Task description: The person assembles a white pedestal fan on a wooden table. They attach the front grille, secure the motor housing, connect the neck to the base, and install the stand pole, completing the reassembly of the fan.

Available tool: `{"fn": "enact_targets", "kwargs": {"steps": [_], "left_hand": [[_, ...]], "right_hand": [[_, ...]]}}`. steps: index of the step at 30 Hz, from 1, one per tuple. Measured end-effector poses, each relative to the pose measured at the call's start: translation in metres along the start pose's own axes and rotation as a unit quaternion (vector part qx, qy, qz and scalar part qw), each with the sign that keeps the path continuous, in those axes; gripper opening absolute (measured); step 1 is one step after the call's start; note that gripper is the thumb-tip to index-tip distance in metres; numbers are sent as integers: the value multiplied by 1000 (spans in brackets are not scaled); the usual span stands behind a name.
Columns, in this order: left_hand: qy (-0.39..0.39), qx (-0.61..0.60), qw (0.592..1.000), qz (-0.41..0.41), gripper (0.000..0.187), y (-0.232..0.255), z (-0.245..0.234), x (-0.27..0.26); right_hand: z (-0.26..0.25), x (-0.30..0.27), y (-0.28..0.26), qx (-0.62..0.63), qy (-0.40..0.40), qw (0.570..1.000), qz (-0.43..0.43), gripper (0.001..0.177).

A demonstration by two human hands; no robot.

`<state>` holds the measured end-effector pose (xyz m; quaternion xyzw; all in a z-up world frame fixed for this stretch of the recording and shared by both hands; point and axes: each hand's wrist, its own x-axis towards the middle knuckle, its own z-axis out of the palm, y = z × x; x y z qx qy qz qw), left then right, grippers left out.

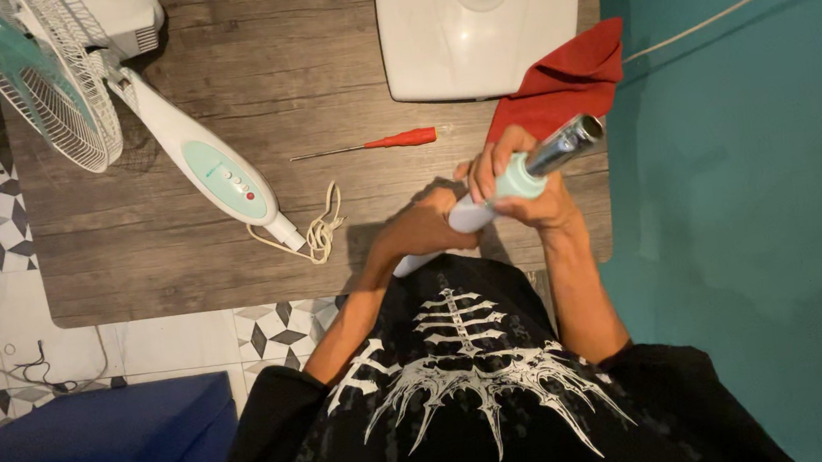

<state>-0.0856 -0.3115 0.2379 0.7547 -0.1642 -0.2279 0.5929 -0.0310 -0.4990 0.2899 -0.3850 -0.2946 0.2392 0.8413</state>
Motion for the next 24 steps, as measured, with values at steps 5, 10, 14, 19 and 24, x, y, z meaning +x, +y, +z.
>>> {"fn": "enact_targets", "kwargs": {"steps": [5, 10, 14, 19, 24], "left_hand": [[62, -35, 997, -32, 45, 12, 7, 1], [297, -4, 953, -52, 41, 23, 22, 14], [324, 76, 943, -13, 41, 21, 26, 20], [176, -21, 984, -12, 37, 10, 15, 4], [-40, -13, 995, -92, 31, 4, -1, 3]], "right_hand": [[2, 5, -13, -28, 85, 996, 20, 53], [24, 10, 0, -209, 307, 929, 6, 46], [33, 13, 15, -281, 366, 887, -5, 42], [23, 5, 18, -170, 303, 937, -11, 43], [-1, -9, 6, 21, 42, 999, 26, 52]]}}
